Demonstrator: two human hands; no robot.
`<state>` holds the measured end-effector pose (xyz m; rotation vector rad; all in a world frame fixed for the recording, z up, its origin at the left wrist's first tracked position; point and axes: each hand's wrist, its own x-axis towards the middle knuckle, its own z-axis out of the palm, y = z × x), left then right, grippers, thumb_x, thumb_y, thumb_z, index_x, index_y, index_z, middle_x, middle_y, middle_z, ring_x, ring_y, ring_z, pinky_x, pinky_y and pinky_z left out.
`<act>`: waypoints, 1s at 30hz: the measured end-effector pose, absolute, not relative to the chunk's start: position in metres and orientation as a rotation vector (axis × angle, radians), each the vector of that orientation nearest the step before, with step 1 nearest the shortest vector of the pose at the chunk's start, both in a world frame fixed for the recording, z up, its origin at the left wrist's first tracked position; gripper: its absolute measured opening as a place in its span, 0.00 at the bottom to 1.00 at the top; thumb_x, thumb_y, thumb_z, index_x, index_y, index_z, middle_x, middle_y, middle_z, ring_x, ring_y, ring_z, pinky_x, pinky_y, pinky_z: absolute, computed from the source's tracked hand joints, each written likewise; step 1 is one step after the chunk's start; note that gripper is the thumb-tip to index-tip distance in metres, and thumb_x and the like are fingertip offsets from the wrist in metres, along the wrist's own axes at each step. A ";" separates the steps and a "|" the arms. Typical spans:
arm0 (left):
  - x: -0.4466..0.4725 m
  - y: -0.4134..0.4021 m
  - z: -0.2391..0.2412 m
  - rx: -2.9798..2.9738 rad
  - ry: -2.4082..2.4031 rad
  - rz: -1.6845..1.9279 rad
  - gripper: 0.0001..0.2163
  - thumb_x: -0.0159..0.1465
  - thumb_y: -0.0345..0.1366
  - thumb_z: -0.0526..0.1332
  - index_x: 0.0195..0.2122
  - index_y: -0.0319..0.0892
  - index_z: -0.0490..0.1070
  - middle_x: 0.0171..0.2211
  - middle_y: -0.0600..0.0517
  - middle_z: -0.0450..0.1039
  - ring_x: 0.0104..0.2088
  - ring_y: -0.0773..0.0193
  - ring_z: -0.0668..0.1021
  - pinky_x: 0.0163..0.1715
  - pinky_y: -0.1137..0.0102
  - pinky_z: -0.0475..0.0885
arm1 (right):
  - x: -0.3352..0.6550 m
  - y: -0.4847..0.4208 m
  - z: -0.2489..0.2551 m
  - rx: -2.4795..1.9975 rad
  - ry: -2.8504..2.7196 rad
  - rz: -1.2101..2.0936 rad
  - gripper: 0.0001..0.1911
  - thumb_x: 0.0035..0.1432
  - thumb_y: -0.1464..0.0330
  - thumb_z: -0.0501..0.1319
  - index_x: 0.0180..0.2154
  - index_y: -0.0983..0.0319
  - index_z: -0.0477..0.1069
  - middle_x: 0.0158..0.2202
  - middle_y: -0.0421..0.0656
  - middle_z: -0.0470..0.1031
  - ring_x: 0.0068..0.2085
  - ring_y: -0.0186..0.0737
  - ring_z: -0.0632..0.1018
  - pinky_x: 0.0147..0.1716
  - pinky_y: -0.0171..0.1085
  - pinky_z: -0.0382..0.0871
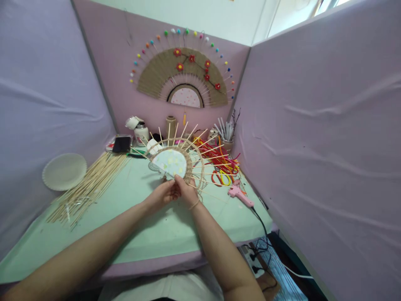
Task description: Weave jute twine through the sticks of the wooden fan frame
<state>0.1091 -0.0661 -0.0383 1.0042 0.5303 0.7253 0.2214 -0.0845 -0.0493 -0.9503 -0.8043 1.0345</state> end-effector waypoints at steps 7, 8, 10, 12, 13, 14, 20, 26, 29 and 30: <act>0.099 -0.058 -0.031 0.581 0.427 0.794 0.10 0.56 0.40 0.68 0.36 0.41 0.74 0.32 0.51 0.77 0.32 0.65 0.77 0.35 0.71 0.72 | 0.216 -0.091 -0.041 -1.004 -1.136 0.839 0.20 0.52 0.57 0.65 0.46 0.57 0.74 0.46 0.44 0.79 0.49 0.47 0.78 0.53 0.47 0.70; 0.098 -0.058 -0.029 0.557 0.429 0.814 0.09 0.57 0.37 0.67 0.37 0.41 0.74 0.33 0.51 0.77 0.33 0.65 0.78 0.36 0.71 0.73 | 0.216 -0.092 -0.040 -1.010 -1.188 0.830 0.20 0.53 0.58 0.65 0.48 0.56 0.74 0.48 0.44 0.78 0.51 0.48 0.77 0.55 0.48 0.69; 0.097 -0.058 -0.025 0.544 0.439 0.859 0.08 0.57 0.32 0.66 0.38 0.40 0.74 0.34 0.50 0.78 0.35 0.63 0.79 0.38 0.70 0.74 | 0.215 -0.093 -0.037 -1.010 -1.299 0.788 0.20 0.53 0.59 0.65 0.48 0.56 0.73 0.51 0.45 0.76 0.54 0.49 0.75 0.58 0.49 0.65; 0.096 -0.056 -0.021 0.558 0.444 0.918 0.10 0.57 0.31 0.65 0.41 0.39 0.74 0.35 0.49 0.79 0.35 0.62 0.80 0.38 0.68 0.76 | 0.216 -0.093 -0.036 -0.994 -1.406 0.753 0.20 0.51 0.62 0.67 0.48 0.55 0.73 0.54 0.44 0.73 0.57 0.49 0.72 0.60 0.49 0.63; 0.094 -0.054 -0.019 0.570 0.446 0.958 0.11 0.57 0.30 0.65 0.43 0.40 0.74 0.36 0.49 0.79 0.34 0.62 0.80 0.37 0.68 0.76 | 0.216 -0.093 -0.036 -0.984 -1.450 0.752 0.22 0.49 0.63 0.68 0.48 0.54 0.72 0.56 0.44 0.72 0.57 0.48 0.72 0.60 0.48 0.63; 0.092 -0.052 -0.016 0.581 0.452 1.012 0.13 0.57 0.30 0.65 0.45 0.41 0.73 0.36 0.50 0.80 0.34 0.62 0.80 0.36 0.69 0.77 | 0.218 -0.091 -0.037 -0.978 -1.478 0.767 0.24 0.48 0.65 0.68 0.50 0.54 0.71 0.57 0.43 0.71 0.58 0.47 0.72 0.59 0.47 0.63; 0.082 -0.046 -0.005 0.691 0.568 1.342 0.24 0.50 0.30 0.68 0.50 0.45 0.71 0.36 0.53 0.80 0.31 0.65 0.79 0.27 0.75 0.74 | 0.237 -0.076 -0.053 -1.164 -1.099 0.889 0.17 0.48 0.66 0.66 0.43 0.58 0.74 0.44 0.44 0.78 0.44 0.42 0.78 0.46 0.43 0.72; 0.081 -0.050 -0.002 0.787 0.646 1.433 0.27 0.47 0.36 0.69 0.50 0.42 0.71 0.37 0.50 0.80 0.36 0.60 0.80 0.29 0.73 0.73 | 0.255 -0.073 -0.049 -0.972 -0.639 1.088 0.11 0.43 0.69 0.69 0.32 0.60 0.75 0.30 0.38 0.78 0.30 0.32 0.75 0.32 0.32 0.69; 0.082 -0.051 -0.003 0.799 0.667 1.421 0.26 0.47 0.37 0.68 0.49 0.41 0.72 0.38 0.49 0.80 0.39 0.57 0.80 0.31 0.71 0.73 | 0.253 -0.078 -0.040 -0.814 -0.595 1.262 0.09 0.43 0.69 0.69 0.30 0.61 0.74 0.27 0.37 0.77 0.29 0.32 0.75 0.31 0.32 0.69; 0.082 -0.051 -0.004 0.797 0.669 1.413 0.26 0.47 0.37 0.68 0.49 0.41 0.72 0.38 0.48 0.80 0.39 0.57 0.80 0.32 0.71 0.73 | 0.252 -0.080 -0.036 -0.781 -0.605 1.305 0.08 0.44 0.69 0.69 0.30 0.61 0.73 0.27 0.37 0.76 0.28 0.32 0.75 0.30 0.32 0.69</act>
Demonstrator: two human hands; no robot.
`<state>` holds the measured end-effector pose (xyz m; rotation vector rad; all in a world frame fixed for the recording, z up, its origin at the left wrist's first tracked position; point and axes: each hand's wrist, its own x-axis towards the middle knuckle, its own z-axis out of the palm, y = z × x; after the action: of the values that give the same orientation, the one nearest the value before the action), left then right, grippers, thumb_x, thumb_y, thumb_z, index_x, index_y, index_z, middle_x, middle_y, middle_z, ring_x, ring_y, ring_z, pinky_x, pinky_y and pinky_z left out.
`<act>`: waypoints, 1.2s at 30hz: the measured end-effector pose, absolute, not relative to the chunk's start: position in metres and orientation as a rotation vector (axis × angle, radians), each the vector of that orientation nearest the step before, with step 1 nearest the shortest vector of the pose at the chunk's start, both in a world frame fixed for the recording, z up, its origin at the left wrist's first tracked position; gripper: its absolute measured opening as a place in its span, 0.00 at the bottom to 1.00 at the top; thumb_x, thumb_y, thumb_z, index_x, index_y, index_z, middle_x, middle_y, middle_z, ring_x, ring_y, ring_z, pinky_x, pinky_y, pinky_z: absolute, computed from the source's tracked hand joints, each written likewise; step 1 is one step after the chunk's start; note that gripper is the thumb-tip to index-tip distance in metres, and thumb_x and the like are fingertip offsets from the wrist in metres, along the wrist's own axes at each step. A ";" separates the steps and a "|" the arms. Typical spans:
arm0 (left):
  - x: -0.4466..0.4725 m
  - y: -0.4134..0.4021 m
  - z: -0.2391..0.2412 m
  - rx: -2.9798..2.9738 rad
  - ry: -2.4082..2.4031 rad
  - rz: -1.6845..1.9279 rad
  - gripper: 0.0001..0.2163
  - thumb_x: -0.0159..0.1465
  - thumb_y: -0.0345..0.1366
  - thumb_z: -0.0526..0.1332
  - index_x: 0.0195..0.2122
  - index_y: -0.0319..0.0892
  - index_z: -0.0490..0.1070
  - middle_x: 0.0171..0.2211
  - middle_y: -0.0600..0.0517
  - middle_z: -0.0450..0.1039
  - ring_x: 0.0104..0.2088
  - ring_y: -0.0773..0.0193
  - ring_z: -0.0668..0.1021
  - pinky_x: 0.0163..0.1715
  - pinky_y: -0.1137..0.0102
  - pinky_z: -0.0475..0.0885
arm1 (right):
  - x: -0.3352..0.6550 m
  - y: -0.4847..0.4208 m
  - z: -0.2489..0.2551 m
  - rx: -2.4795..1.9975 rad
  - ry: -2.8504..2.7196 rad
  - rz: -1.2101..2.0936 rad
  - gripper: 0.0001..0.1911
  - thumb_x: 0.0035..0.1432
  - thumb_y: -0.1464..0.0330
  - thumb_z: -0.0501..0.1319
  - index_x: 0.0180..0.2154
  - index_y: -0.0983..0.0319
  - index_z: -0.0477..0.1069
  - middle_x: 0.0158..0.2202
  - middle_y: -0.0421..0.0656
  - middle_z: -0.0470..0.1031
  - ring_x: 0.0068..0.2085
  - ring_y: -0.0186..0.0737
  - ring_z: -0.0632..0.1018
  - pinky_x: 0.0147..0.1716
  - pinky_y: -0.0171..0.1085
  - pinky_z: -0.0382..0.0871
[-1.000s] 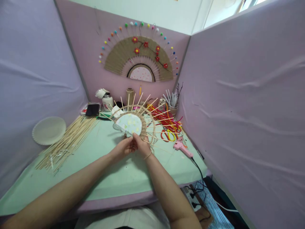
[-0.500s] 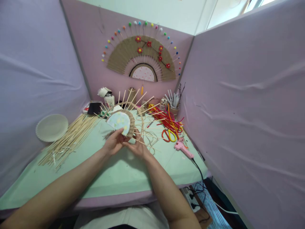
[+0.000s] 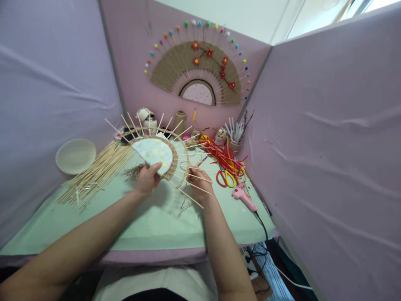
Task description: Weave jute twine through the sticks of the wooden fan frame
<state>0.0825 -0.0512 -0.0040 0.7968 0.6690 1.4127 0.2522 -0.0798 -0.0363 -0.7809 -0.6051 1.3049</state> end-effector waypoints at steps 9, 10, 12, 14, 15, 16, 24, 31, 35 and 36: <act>0.086 -0.053 -0.010 0.749 0.622 1.297 0.25 0.48 0.35 0.67 0.49 0.40 0.71 0.37 0.49 0.79 0.38 0.58 0.80 0.34 0.68 0.75 | 0.254 -0.084 -0.026 -0.648 -0.601 1.462 0.09 0.45 0.67 0.70 0.28 0.61 0.73 0.23 0.35 0.72 0.24 0.29 0.70 0.25 0.30 0.66; 0.086 -0.054 -0.010 0.743 0.623 1.290 0.24 0.48 0.35 0.67 0.49 0.39 0.71 0.37 0.49 0.79 0.38 0.58 0.80 0.33 0.69 0.75 | 0.254 -0.084 -0.027 -0.645 -0.612 1.457 0.09 0.45 0.67 0.71 0.28 0.62 0.73 0.23 0.35 0.72 0.24 0.29 0.69 0.25 0.30 0.66; 0.086 -0.054 -0.010 0.733 0.628 1.281 0.24 0.48 0.35 0.67 0.48 0.39 0.71 0.36 0.49 0.79 0.38 0.58 0.80 0.33 0.69 0.75 | 0.254 -0.084 -0.028 -0.656 -0.627 1.436 0.10 0.44 0.68 0.71 0.28 0.63 0.72 0.23 0.34 0.71 0.24 0.28 0.69 0.25 0.29 0.65; 0.086 -0.054 -0.010 0.729 0.634 1.275 0.23 0.48 0.34 0.67 0.47 0.39 0.71 0.36 0.50 0.79 0.37 0.59 0.80 0.32 0.70 0.75 | 0.254 -0.085 -0.028 -0.678 -0.644 1.407 0.09 0.45 0.69 0.71 0.27 0.63 0.72 0.22 0.34 0.70 0.23 0.27 0.69 0.24 0.29 0.64; 0.086 -0.054 -0.010 0.729 0.636 1.273 0.23 0.48 0.34 0.67 0.47 0.40 0.71 0.35 0.50 0.79 0.37 0.59 0.80 0.32 0.70 0.75 | 0.254 -0.085 -0.028 -0.683 -0.652 1.395 0.09 0.45 0.69 0.71 0.27 0.63 0.71 0.21 0.34 0.69 0.23 0.27 0.68 0.24 0.29 0.64; 0.086 -0.054 -0.010 0.728 0.638 1.272 0.23 0.48 0.34 0.67 0.47 0.40 0.71 0.35 0.50 0.79 0.37 0.59 0.80 0.32 0.69 0.76 | 0.254 -0.085 -0.028 -0.682 -0.658 1.389 0.09 0.45 0.69 0.71 0.26 0.62 0.71 0.21 0.33 0.68 0.23 0.27 0.68 0.23 0.29 0.64; 0.087 -0.055 -0.008 0.733 0.651 1.283 0.25 0.47 0.34 0.67 0.49 0.40 0.71 0.36 0.49 0.79 0.38 0.58 0.80 0.33 0.68 0.76 | 0.253 -0.088 -0.026 -0.704 -0.683 1.368 0.08 0.46 0.69 0.70 0.26 0.62 0.71 0.21 0.34 0.68 0.22 0.29 0.67 0.22 0.30 0.64; 0.087 -0.053 -0.009 0.720 0.678 1.285 0.24 0.46 0.33 0.66 0.47 0.40 0.71 0.34 0.49 0.79 0.38 0.57 0.80 0.33 0.69 0.76 | 0.253 -0.089 -0.027 -0.690 -0.712 1.376 0.09 0.45 0.68 0.71 0.27 0.62 0.73 0.21 0.34 0.67 0.22 0.27 0.66 0.22 0.29 0.62; 0.086 -0.052 -0.011 0.714 0.682 1.271 0.23 0.47 0.33 0.65 0.47 0.40 0.71 0.34 0.49 0.79 0.38 0.58 0.80 0.33 0.69 0.76 | 0.254 -0.088 -0.028 -0.686 -0.711 1.390 0.09 0.46 0.68 0.71 0.28 0.63 0.73 0.21 0.34 0.67 0.22 0.27 0.66 0.22 0.29 0.62; 0.086 -0.052 -0.011 0.715 0.686 1.270 0.23 0.47 0.33 0.65 0.47 0.40 0.71 0.34 0.49 0.79 0.37 0.58 0.80 0.32 0.69 0.76 | 0.254 -0.088 -0.028 -0.689 -0.711 1.389 0.09 0.46 0.68 0.70 0.28 0.63 0.73 0.22 0.34 0.67 0.23 0.27 0.66 0.22 0.29 0.62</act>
<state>0.0860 -0.0516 -0.0114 0.7146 0.6856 1.2703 0.2537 -0.0882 -0.0282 -0.6886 -0.7114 1.3887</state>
